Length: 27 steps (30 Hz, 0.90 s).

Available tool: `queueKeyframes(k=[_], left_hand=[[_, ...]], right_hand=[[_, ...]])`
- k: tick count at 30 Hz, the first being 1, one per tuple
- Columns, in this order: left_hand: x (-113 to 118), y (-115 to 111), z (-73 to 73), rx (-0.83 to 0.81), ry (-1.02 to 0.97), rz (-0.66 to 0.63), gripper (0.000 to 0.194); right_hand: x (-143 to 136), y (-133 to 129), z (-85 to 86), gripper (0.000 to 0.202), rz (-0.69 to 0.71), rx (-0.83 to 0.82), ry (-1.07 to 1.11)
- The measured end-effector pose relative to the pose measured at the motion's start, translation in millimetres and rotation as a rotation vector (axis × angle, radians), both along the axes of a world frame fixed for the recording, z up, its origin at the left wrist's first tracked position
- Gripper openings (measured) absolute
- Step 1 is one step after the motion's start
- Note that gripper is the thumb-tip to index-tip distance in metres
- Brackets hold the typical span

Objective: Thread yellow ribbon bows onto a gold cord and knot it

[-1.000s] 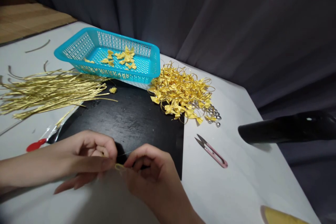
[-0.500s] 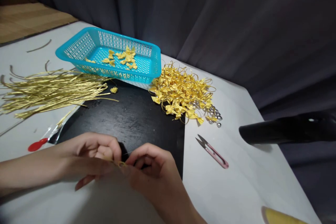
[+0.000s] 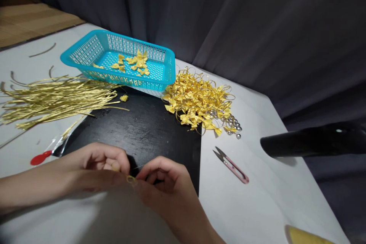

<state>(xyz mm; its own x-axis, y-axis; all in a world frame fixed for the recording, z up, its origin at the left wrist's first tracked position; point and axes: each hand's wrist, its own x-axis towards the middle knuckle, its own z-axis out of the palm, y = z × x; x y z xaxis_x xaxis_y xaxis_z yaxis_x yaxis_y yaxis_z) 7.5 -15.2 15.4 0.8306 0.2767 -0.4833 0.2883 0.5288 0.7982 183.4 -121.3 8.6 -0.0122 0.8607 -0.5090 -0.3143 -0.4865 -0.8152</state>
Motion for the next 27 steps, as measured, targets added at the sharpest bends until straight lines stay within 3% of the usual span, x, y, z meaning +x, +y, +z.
queueKeyframes(k=[4,7,10,19,22,27], left_hand=[[-1,0,-1.1,0.016,0.011,-0.002,0.022],[-1,-1,-2.1,0.014,0.017,0.015,0.023],[0,0,-1.0,-0.006,0.028,0.027,0.023],[2,1,4.9,0.006,0.062,0.049,0.022],[2,1,5.5,0.005,0.062,0.051,0.021],[2,1,4.9,-0.01,0.074,0.058,0.021]], right_hand=[[-2,0,1.3,0.021,-0.009,0.012,-0.027],[-5,-1,4.7,0.012,-0.002,0.075,-0.184],[-6,-4,7.5,0.004,0.018,0.278,-0.474],[8,-7,6.6,0.028,0.105,0.9,-1.116],[11,-8,9.4,0.024,0.151,0.977,-1.275],[10,-7,8.3,0.013,0.127,1.015,-1.355]])
